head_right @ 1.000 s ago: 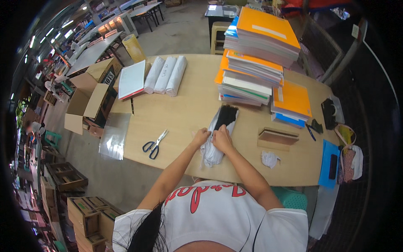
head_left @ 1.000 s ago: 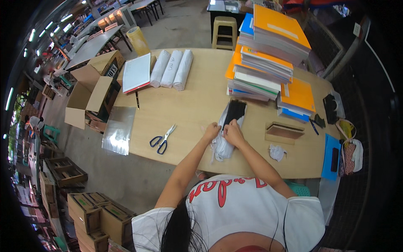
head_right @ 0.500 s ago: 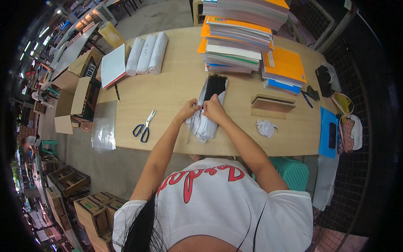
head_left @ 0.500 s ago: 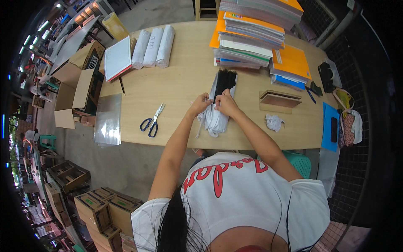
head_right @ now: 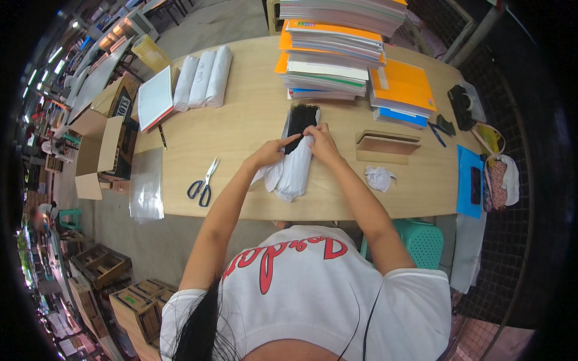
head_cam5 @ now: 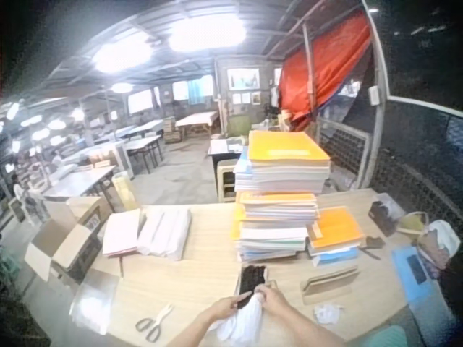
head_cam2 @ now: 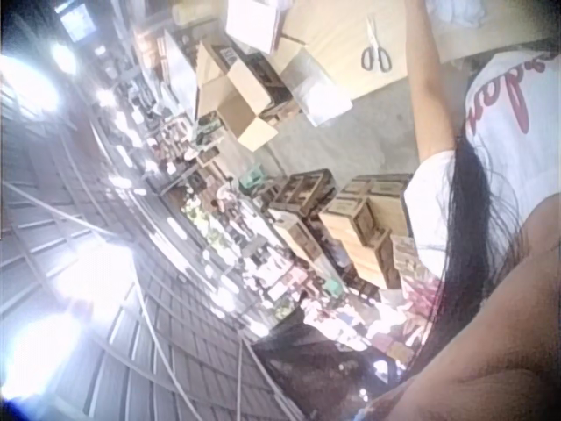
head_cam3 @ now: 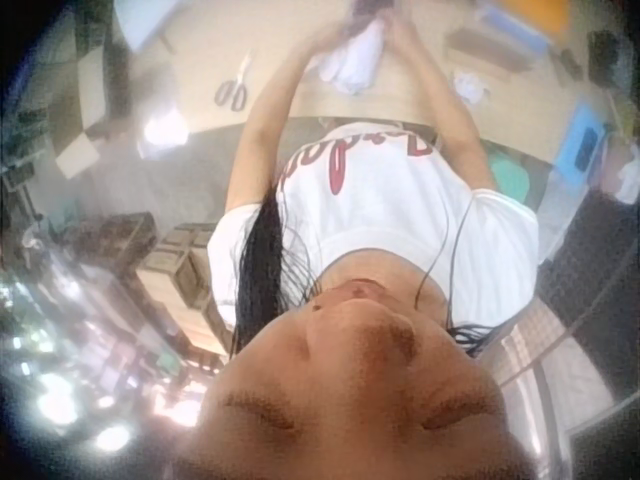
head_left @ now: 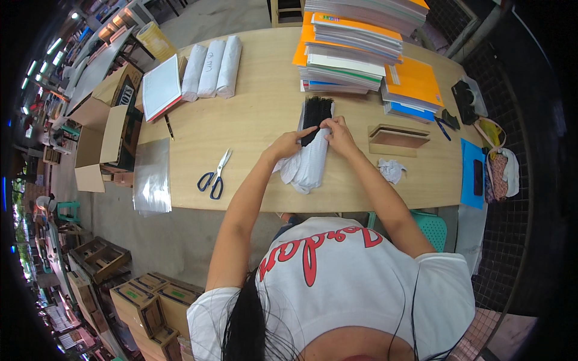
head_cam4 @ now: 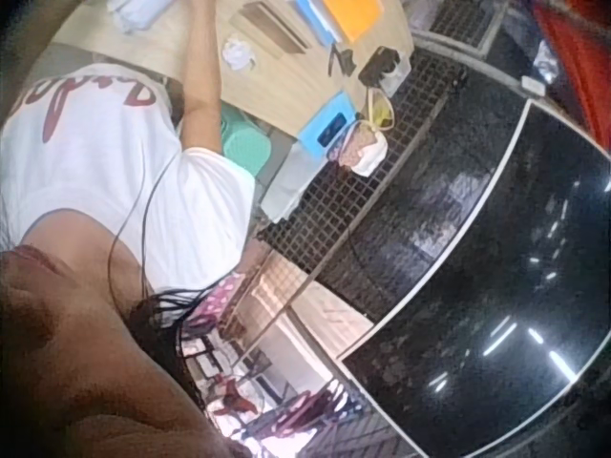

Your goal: The person writes in a notebook, picks up a wrapped bundle, unwraps a cluster of black thin rods from paper, and places them into a plastic container.

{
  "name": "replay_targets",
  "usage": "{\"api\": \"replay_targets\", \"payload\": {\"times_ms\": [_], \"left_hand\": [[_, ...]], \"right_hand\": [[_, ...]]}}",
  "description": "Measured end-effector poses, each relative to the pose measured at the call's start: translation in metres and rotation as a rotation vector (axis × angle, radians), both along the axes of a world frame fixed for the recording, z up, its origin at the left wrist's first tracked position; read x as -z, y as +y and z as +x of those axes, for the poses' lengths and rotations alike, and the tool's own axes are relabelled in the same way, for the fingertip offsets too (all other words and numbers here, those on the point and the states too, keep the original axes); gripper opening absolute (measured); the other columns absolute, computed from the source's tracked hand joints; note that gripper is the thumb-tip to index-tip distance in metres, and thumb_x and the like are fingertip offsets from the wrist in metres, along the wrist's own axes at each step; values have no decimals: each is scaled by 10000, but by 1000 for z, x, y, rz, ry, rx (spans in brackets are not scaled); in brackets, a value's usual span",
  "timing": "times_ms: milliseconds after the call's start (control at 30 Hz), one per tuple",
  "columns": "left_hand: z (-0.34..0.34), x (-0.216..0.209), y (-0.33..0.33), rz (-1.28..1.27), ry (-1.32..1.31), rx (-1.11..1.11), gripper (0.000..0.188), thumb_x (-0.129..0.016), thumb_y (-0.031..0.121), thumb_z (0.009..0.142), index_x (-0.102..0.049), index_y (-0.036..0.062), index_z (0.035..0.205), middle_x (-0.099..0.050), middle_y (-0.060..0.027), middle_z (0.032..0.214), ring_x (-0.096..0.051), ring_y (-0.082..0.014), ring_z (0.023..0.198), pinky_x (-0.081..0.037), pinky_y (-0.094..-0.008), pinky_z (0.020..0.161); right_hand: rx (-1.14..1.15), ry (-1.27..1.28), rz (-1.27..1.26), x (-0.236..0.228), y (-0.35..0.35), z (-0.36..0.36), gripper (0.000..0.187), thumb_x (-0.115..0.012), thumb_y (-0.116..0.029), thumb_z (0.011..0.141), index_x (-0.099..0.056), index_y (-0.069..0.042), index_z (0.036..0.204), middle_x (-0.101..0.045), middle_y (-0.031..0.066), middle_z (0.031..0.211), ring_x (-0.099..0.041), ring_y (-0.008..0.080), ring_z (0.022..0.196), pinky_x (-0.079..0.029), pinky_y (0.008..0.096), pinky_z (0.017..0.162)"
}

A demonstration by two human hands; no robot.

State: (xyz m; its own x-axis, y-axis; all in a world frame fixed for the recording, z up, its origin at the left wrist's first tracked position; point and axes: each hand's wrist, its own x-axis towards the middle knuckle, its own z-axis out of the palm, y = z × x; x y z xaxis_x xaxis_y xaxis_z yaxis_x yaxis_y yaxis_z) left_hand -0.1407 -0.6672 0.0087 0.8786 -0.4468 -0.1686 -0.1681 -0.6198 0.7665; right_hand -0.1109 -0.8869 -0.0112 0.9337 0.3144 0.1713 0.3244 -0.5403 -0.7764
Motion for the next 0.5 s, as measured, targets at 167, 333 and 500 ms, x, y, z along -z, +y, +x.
{"api": "replay_targets", "payload": {"times_ms": [167,333,500], "left_hand": [[-3,6,-1,-10,-74,-41,683,-504,56,752,-452,273,1398,-642,-264,973,-617,-406,914,-468,-456,841],[-8,7,-6,8,-149,-122,538,-495,162,851,-490,276,1377,-605,-269,820,-618,-380,853,-473,-425,807],[-18,-5,-18,117,-42,-229,450,-513,344,924,-483,311,1372,-631,-247,811,-632,-387,868,-482,-451,801]], "right_hand": [[-235,-34,-18,-7,-1,14,262,-709,58,696,-617,-80,899,-459,84,1031,-545,251,930,-501,320,781],[-389,-47,-131,-15,-4,31,210,-718,28,704,-594,-70,841,-445,77,995,-531,250,935,-487,333,775],[-451,-84,-90,-7,-25,22,168,-700,7,716,-562,-48,795,-451,99,964,-526,263,898,-467,368,775]]}}
